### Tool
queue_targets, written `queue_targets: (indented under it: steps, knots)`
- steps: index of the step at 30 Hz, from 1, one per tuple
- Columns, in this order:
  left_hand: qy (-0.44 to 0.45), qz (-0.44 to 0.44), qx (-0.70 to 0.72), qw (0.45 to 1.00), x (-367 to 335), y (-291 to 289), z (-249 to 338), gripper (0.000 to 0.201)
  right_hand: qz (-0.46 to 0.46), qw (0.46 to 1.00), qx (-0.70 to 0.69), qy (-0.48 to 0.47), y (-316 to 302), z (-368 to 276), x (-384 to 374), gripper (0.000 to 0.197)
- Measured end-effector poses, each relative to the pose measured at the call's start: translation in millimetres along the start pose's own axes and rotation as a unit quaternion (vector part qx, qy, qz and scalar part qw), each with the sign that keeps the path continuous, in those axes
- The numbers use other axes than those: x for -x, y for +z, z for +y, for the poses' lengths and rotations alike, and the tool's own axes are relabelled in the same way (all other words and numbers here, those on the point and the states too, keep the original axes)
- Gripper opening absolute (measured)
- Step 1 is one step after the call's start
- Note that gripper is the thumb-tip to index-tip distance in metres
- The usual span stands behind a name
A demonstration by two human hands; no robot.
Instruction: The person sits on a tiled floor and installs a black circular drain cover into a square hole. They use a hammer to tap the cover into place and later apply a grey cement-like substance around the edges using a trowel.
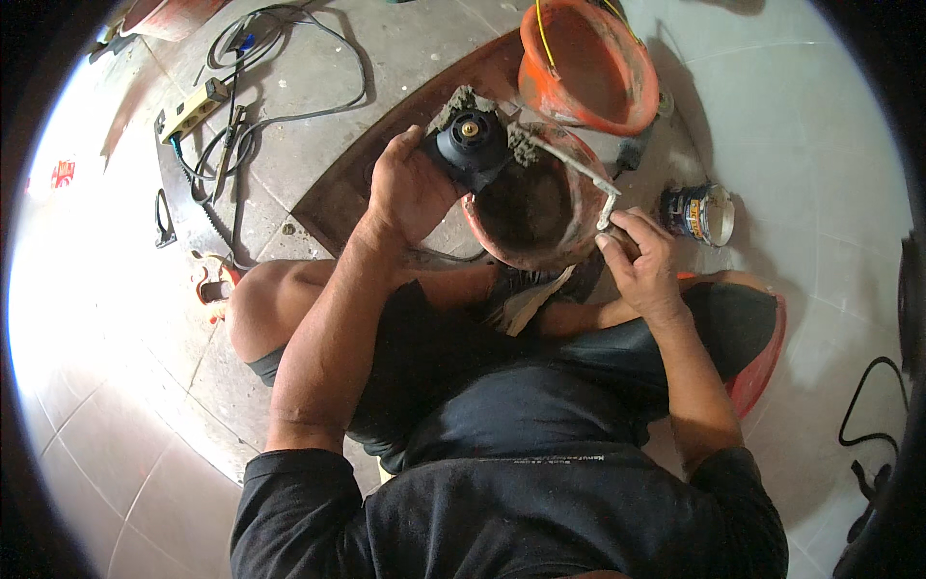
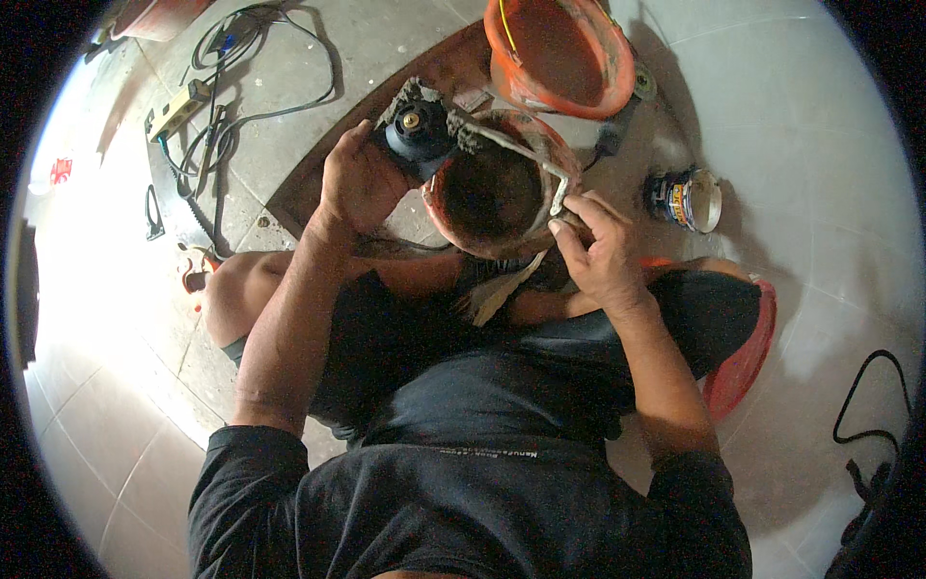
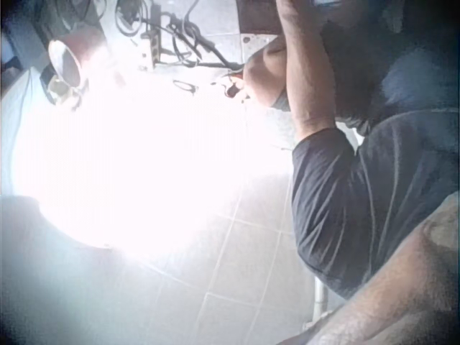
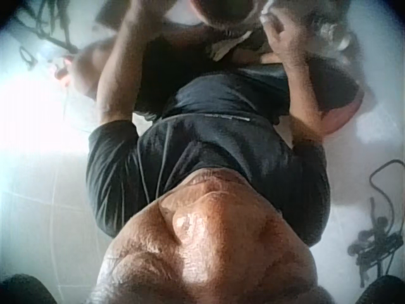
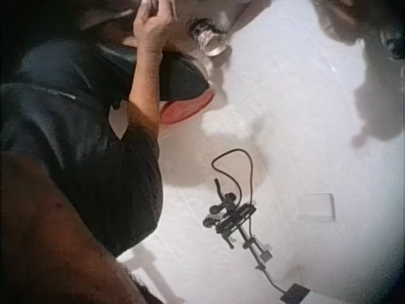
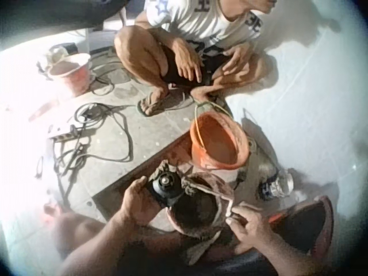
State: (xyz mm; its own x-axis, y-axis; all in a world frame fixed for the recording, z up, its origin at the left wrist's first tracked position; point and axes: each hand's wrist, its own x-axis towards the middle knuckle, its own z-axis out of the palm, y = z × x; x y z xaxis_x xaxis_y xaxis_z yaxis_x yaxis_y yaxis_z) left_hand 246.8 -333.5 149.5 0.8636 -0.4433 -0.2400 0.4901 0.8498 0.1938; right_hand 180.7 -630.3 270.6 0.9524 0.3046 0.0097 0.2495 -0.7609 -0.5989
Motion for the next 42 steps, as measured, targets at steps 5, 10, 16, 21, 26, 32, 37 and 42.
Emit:
queue_targets:
  steps: [5, 10, 16, 21, 26, 32, 37, 42]
  knots:
    - [0.0, -0.038, 0.033, 0.999, 3, 6, 9, 0.058, 0.025, 0.998, 0.041, -0.043, 5, 2, -2, 0.025]
    - [0.002, -0.076, 0.044, 0.996, 8, 12, 16, 0.068, 0.028, 0.998, 0.03, -0.045, 10, 5, -3, 0.023]
    - [0.005, 0.003, 0.035, 0.999, 11, 23, 23, 0.066, 0.008, 0.998, 0.042, -0.054, 14, 2, -4, 0.022]
    - [0.0, -0.037, 0.064, 0.997, 6, 13, 24, 0.065, 0.009, 1.0, 0.006, -0.027, 20, 3, -3, 0.019]
    - [0.012, -0.038, 0.073, 0.996, 8, 13, 23, 0.07, -0.021, 0.999, 0.042, -0.025, 18, 1, -4, 0.02]
    - [0.059, -0.005, 0.088, 0.994, 4, 9, 11, 0.072, -0.023, 0.996, 0.063, -0.058, 22, 6, -3, 0.019]
    - [0.092, 0.022, 0.105, 0.99, 3, 9, 11, 0.069, 0.003, 0.99, 0.118, -0.077, 26, 9, -4, 0.02]
    - [0.112, 0.031, 0.098, 0.988, 2, 8, 16, 0.063, 0.022, 0.977, 0.19, -0.089, 22, 16, -3, 0.022]
